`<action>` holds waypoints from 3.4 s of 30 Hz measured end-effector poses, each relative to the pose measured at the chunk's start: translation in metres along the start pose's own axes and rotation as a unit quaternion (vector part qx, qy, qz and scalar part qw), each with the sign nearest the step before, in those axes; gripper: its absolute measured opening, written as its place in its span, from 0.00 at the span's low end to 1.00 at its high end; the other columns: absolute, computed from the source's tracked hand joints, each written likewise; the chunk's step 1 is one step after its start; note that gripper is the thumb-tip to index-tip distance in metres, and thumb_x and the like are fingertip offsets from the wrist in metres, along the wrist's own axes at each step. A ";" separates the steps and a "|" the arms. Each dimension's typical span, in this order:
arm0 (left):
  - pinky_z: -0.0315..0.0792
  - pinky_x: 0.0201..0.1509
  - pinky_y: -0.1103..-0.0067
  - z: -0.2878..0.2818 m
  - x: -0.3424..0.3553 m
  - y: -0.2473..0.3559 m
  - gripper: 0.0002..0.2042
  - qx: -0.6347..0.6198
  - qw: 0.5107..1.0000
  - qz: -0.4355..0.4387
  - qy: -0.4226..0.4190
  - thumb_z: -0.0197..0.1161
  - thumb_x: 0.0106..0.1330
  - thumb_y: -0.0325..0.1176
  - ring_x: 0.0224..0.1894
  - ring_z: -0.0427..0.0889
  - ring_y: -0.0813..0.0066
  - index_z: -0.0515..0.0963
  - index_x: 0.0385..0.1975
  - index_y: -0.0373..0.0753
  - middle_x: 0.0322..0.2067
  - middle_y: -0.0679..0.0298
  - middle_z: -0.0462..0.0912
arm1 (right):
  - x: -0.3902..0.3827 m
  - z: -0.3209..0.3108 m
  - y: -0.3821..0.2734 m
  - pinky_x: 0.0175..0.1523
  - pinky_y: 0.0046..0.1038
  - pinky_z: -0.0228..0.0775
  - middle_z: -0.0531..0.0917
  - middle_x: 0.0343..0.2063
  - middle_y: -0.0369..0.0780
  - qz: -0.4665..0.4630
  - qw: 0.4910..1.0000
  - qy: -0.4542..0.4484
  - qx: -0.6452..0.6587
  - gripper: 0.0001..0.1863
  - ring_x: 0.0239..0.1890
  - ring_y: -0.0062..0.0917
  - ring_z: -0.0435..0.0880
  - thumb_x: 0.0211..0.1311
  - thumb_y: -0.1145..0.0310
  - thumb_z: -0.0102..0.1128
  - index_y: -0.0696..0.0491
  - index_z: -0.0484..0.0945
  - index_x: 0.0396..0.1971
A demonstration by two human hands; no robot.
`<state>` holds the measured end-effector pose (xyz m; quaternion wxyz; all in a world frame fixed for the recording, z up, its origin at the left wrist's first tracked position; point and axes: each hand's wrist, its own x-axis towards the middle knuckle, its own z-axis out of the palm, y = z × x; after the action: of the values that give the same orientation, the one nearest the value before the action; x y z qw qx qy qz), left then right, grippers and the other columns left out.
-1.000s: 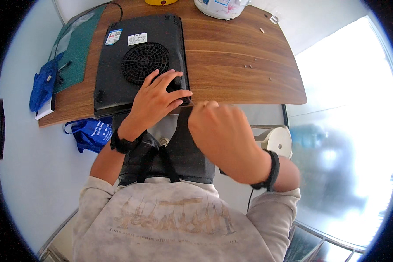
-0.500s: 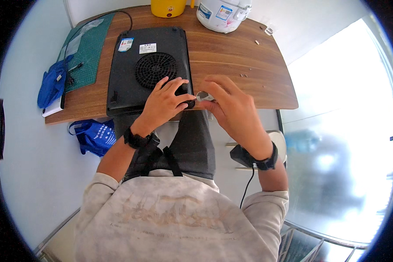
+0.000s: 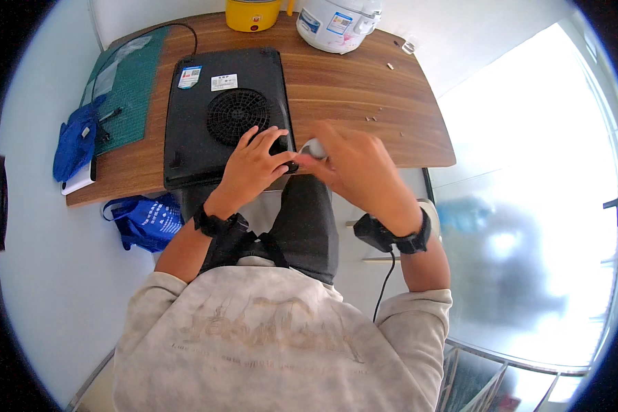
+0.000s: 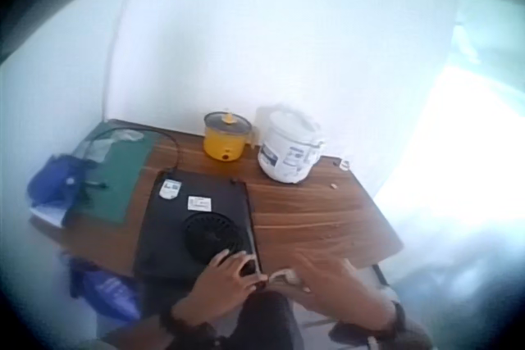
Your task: The person uses a screwdriver to tighten screws on the control panel of a disassembled induction cooktop. They then reassemble the cooktop by placing the top cover back on and securing it with screws.
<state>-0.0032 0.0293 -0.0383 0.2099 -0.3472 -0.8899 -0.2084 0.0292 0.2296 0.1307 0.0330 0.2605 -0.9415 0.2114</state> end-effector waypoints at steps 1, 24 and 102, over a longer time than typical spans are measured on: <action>0.59 0.74 0.63 -0.002 0.001 0.000 0.15 -0.001 1.000 0.001 0.012 0.71 0.63 0.38 0.68 0.71 0.66 0.83 0.50 0.58 0.58 0.63 0.75 | 0.001 0.004 -0.004 0.28 0.37 0.74 0.81 0.20 0.44 -0.001 0.997 0.012 -0.072 0.19 0.23 0.45 0.83 0.69 0.52 0.65 0.55 0.75 0.37; 0.56 0.77 0.61 0.005 0.001 0.000 0.16 -0.026 0.999 -0.036 -0.013 0.72 0.62 0.39 0.70 0.69 0.66 0.82 0.51 0.57 0.63 0.65 0.73 | 0.012 -0.007 -0.013 0.45 0.40 0.78 0.81 0.49 0.46 -0.033 0.997 0.056 0.039 0.22 0.44 0.47 0.84 0.60 0.77 0.67 0.53 0.78 0.55; 0.58 0.75 0.62 -0.003 0.007 0.005 0.16 0.002 0.999 -0.039 -0.030 0.72 0.61 0.37 0.68 0.72 0.68 0.82 0.49 0.61 0.60 0.67 0.75 | 0.002 -0.016 0.023 0.35 0.34 0.77 0.84 0.38 0.38 -0.054 0.997 -0.027 -0.048 0.13 0.33 0.37 0.85 0.57 0.74 0.70 0.49 0.83 0.43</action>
<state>-0.0038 0.0351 -0.0308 0.1753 -0.3177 -0.9091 -0.2045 0.0157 0.2529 0.1368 0.0318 0.3147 -0.9357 0.1565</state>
